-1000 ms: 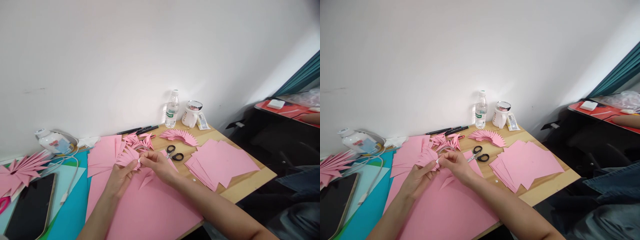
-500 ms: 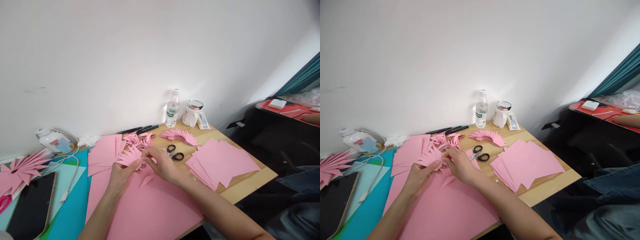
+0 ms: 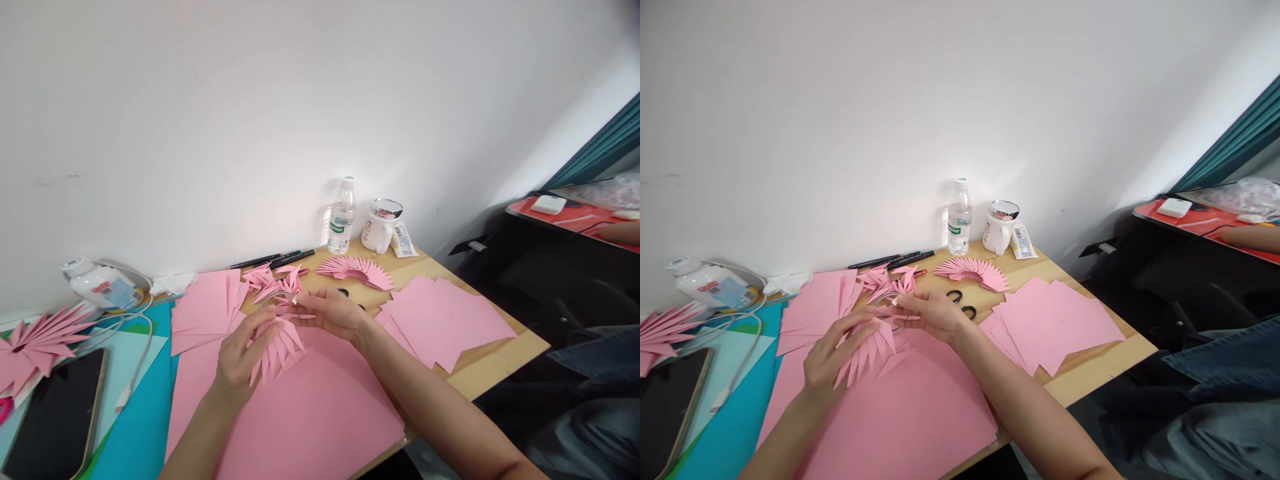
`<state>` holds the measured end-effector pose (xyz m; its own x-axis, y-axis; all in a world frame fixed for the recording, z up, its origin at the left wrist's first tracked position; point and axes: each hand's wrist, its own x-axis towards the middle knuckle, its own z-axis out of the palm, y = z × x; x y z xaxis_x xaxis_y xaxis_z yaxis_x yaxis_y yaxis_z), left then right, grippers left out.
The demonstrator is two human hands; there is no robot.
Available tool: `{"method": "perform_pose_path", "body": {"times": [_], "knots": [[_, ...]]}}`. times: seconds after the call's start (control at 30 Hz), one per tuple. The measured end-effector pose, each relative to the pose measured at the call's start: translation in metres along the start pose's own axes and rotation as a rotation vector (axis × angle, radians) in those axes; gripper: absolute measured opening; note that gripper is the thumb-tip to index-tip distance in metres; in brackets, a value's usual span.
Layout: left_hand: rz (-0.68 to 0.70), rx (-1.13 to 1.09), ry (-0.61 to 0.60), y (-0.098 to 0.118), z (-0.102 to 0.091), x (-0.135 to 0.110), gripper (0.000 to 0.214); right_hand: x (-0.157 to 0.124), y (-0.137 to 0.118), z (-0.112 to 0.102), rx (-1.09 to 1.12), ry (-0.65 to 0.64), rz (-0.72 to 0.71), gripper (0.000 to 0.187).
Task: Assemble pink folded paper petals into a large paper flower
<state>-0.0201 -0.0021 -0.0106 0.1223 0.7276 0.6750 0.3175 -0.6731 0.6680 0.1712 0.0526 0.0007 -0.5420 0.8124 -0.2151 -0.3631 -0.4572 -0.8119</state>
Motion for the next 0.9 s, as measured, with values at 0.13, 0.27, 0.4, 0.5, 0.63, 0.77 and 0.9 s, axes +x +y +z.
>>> {"method": "perform_pose_path", "body": {"times": [0.13, 0.27, 0.4, 0.5, 0.63, 0.77, 0.9], "knots": [[0.085, 0.022, -0.111, 0.0, -0.005, 0.002, 0.029, -0.007, -0.008, 0.003, -0.288, -0.175, -0.12, 0.03], [0.199, 0.066, -0.243, 0.007, -0.006, 0.007, 0.036, -0.017, -0.02, 0.004, -0.712, -0.321, -0.328, 0.023], [0.273, 0.076, -0.304, 0.008, -0.006, 0.009, 0.037, -0.019, -0.028, -0.002, -1.018, -0.356, -0.383, 0.02], [0.315, 0.104, -0.354, 0.007, -0.005, 0.007, 0.036, -0.017, -0.029, -0.006, -0.998, -0.43, -0.342, 0.02], [0.303, 0.105, -0.28, 0.01, 0.003, 0.002, 0.032, -0.016, -0.028, -0.008, -0.996, -0.469, -0.314, 0.019], [0.297, 0.1, -0.213, 0.014, 0.011, -0.004, 0.034, -0.019, -0.029, -0.007, -0.994, -0.456, -0.283, 0.019], [0.314, 0.126, -0.198, 0.012, 0.008, -0.002, 0.032, -0.019, -0.028, -0.005, -0.864, -0.38, -0.244, 0.019]]}}
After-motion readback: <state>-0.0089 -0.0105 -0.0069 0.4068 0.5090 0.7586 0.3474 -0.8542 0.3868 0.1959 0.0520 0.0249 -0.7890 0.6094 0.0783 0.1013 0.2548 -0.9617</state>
